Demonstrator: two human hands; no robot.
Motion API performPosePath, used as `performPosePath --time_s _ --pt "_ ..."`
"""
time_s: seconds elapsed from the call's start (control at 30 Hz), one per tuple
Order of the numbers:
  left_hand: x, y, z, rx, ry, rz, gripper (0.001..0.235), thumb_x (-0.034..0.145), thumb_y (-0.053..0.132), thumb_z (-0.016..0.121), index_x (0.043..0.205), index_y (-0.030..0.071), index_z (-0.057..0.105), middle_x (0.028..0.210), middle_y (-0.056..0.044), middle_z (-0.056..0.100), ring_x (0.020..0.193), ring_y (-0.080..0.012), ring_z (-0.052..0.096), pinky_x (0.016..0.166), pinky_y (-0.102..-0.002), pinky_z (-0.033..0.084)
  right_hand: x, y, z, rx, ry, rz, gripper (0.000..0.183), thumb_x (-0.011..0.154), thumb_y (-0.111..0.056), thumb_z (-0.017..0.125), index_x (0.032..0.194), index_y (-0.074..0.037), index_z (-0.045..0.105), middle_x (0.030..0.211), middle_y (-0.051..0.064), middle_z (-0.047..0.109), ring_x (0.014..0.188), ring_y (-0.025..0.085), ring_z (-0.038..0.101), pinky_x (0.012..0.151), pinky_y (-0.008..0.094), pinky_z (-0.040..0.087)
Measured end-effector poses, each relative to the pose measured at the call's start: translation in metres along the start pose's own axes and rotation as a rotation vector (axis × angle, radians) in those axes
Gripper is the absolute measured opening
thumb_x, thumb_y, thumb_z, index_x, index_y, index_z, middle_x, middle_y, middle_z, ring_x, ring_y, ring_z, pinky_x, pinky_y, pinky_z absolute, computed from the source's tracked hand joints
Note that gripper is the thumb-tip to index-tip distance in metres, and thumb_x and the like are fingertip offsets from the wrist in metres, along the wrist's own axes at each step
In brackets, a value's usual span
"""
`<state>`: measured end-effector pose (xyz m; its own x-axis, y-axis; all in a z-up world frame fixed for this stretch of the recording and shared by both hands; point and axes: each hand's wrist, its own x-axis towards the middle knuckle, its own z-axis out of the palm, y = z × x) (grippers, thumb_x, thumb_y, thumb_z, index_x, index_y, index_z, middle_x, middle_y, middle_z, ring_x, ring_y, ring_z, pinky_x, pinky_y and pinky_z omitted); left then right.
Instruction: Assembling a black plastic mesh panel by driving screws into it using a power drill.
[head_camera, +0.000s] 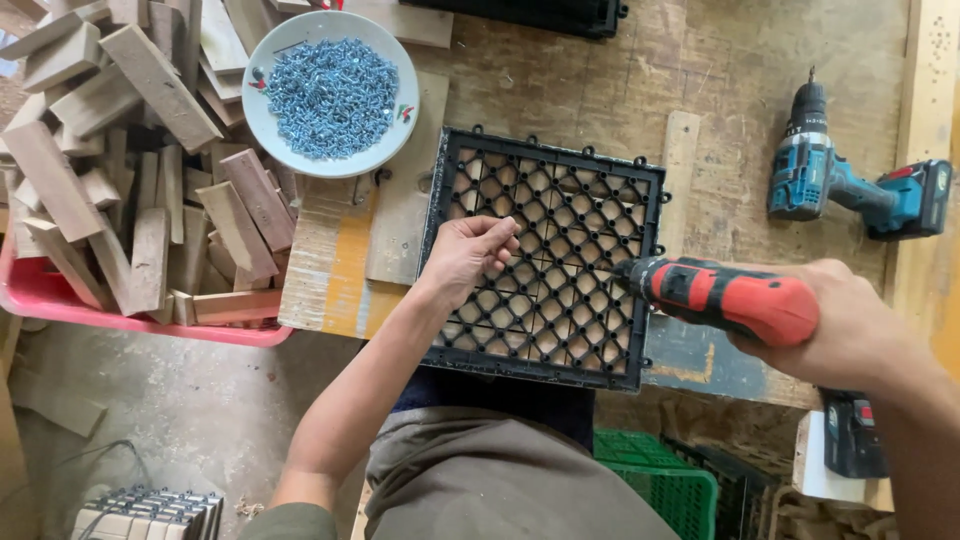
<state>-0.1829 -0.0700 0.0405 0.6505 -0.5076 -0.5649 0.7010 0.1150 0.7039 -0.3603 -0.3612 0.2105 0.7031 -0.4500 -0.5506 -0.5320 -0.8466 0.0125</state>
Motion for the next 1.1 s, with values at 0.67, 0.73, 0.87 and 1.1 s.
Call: performPosePath --time_s 0.67,0.73,0.87,1.1 --pt "-0.002 -0.009 0.034 -0.230 0.073 -0.071 0.021 0.097 0.026 0.071 0.092 0.007 0.065 0.075 -0.005 0.064 0.056 -0.0062 0.053 0.049 -0.016 0.045 -0.009 -0.039 0.124 0.816 0.497 -0.550 0.022 0.068 -0.008 0.082 0.086 -0.007 0.071 0.070 0.003 0.071 0.061 0.015 0.065 0.062 0.028 0.055" --pt "-0.003 -0.016 0.030 -0.241 0.088 -0.093 0.022 0.096 0.027 0.072 0.092 0.006 0.064 0.074 -0.005 0.064 0.056 -0.0062 0.053 0.049 -0.016 0.044 -0.011 -0.040 0.130 0.814 0.480 -0.537 0.020 0.068 -0.009 0.081 0.083 -0.007 0.069 0.067 0.004 0.069 0.058 0.016 0.062 0.058 0.029 0.053" --pt "-0.001 -0.010 0.032 -0.277 0.095 -0.090 0.021 0.095 0.026 0.073 0.093 0.006 0.065 0.072 -0.005 0.065 0.054 -0.0066 0.053 0.047 -0.016 0.045 -0.008 -0.043 0.127 0.799 0.515 -0.563 0.021 0.068 -0.012 0.081 0.084 -0.009 0.067 0.066 0.002 0.067 0.057 0.016 0.060 0.058 0.029 0.051" --pt "0.002 -0.012 0.028 -0.155 0.013 -0.122 0.026 0.095 0.027 0.074 0.091 0.002 0.068 0.071 -0.007 0.067 0.050 -0.0072 0.054 0.044 -0.015 0.045 -0.005 -0.029 0.114 0.654 0.491 -0.580 0.025 0.069 -0.011 0.081 0.092 -0.007 0.071 0.077 0.005 0.071 0.066 0.018 0.066 0.066 0.030 0.055"
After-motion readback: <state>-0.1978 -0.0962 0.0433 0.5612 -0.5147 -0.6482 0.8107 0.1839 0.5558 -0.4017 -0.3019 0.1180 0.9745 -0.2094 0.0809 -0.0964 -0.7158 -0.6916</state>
